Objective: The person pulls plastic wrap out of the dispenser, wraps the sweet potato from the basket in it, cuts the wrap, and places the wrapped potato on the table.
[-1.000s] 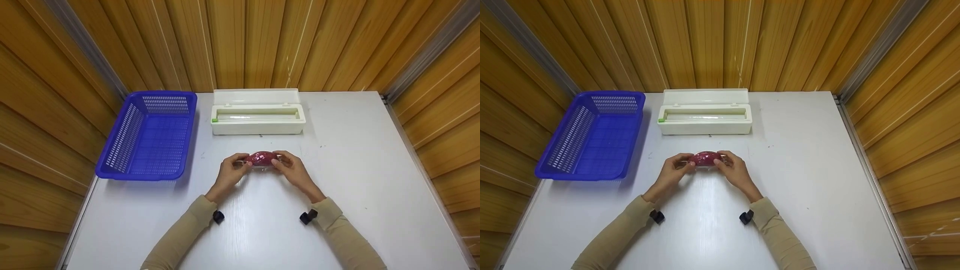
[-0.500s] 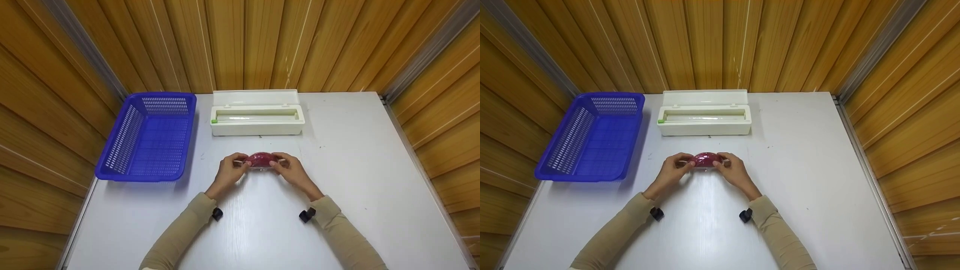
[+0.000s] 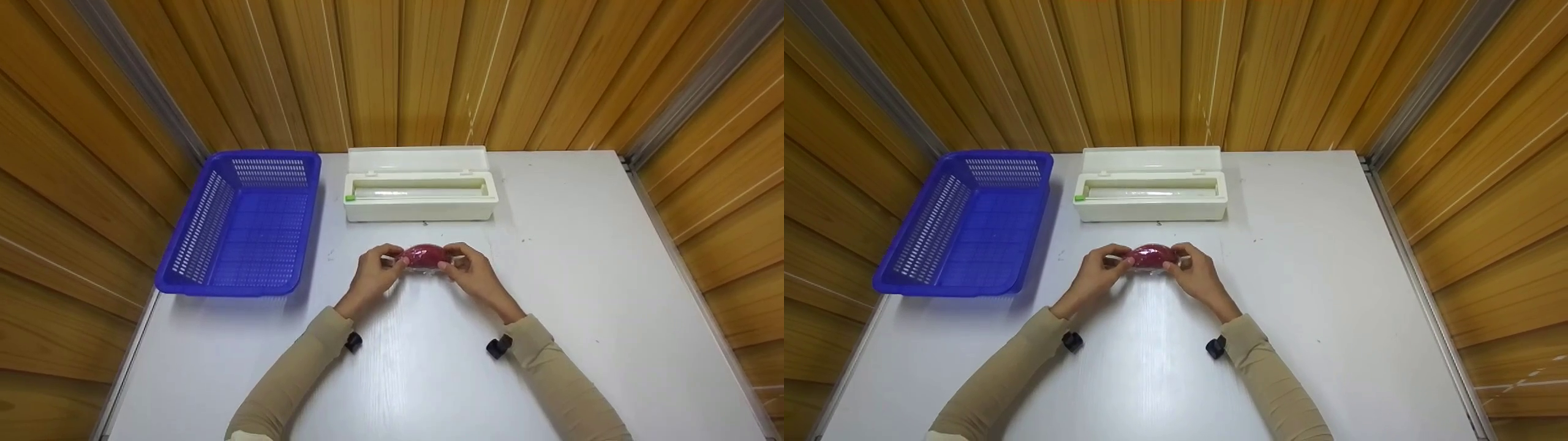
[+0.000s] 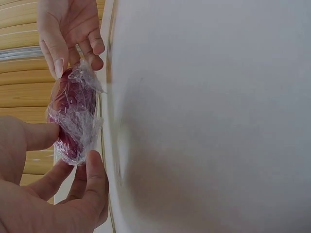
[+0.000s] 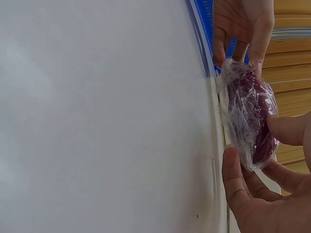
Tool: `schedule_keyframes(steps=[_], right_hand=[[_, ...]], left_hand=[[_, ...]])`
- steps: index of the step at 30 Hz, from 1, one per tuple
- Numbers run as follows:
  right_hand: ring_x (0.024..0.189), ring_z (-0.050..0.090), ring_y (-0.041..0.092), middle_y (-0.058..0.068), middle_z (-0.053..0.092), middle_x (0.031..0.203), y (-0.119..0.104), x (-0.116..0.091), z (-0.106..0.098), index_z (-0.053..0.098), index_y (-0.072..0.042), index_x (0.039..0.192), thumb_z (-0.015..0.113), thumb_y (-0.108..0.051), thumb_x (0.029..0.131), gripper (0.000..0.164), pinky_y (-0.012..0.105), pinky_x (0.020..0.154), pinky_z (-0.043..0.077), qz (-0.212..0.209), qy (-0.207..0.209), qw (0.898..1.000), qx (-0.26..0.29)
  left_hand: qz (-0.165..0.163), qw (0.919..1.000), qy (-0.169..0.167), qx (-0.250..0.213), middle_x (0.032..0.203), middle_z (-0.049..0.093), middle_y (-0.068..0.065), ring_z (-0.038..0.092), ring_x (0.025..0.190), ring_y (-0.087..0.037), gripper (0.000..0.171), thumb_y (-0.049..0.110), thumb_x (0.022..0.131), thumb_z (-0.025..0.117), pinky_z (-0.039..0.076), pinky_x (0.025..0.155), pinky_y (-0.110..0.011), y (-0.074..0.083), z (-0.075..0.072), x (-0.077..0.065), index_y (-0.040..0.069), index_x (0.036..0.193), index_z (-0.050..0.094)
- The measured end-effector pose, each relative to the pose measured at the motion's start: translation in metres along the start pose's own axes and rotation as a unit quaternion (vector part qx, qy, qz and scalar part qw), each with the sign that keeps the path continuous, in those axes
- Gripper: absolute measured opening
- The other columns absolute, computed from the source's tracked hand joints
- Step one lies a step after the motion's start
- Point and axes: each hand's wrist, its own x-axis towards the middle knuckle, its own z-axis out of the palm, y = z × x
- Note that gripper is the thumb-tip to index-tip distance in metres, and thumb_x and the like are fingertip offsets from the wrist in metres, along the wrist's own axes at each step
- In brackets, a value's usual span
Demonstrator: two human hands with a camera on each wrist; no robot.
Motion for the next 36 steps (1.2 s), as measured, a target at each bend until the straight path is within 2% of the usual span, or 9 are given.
schedule_keyframes(steps=[7,12,19,27,36], right_hand=[[0.1,0.072,0.028,0.027,0.065,0.131,0.004,0.009,0.003,0.062,0.001,0.139,0.075,-0.017,0.101,0.044,0.024,0.074,0.059,0.001,0.002,1.0,0.009],[0.099,0.071,0.026,0.024,0.068,0.13,0.004,0.013,0.004,0.063,-0.002,0.138,0.076,-0.018,0.1,0.043,0.024,0.074,0.059,0.005,0.005,1.0,-0.006],[0.106,0.068,0.03,0.02,0.07,0.132,0.0,0.017,0.004,0.065,-0.005,0.136,0.078,-0.02,0.099,0.042,0.029,0.084,0.054,-0.007,0.011,0.999,-0.041],[0.107,0.068,0.032,0.019,0.069,0.133,0.002,0.023,0.003,0.065,-0.006,0.137,0.077,-0.022,0.1,0.043,0.03,0.077,0.06,0.0,-0.001,1.0,-0.031],[0.11,0.069,0.03,0.019,0.069,0.136,0.0,0.027,0.001,0.064,-0.005,0.139,0.076,-0.022,0.101,0.043,0.032,0.084,0.056,0.001,-0.011,0.998,-0.059]], left_hand=[[0.007,0.9996,0.008,0.026,0.116,0.074,-0.012,0.074,0.102,-0.025,0.028,0.02,0.102,0.072,0.063,0.087,-0.032,-0.001,-0.003,0.004,0.004,0.125,0.073],[0.014,0.9995,0.016,0.025,0.115,0.075,-0.013,0.075,0.1,-0.027,0.026,0.017,0.1,0.074,0.063,0.087,-0.034,-0.003,-0.005,0.009,0.003,0.123,0.074],[0.015,0.9993,0.019,0.028,0.114,0.077,-0.014,0.076,0.099,-0.027,0.025,0.016,0.099,0.075,0.063,0.088,-0.036,-0.004,-0.009,0.014,0.003,0.12,0.075],[0.006,0.9989,0.02,0.043,0.114,0.077,-0.012,0.075,0.099,-0.025,0.025,0.017,0.1,0.074,0.062,0.089,-0.038,-0.003,-0.009,0.016,0.004,0.121,0.075],[0.013,0.9971,0.014,0.073,0.118,0.076,-0.013,0.075,0.1,-0.026,0.026,0.019,0.102,0.073,0.063,0.087,-0.037,-0.003,-0.009,0.02,0.003,0.122,0.074]])
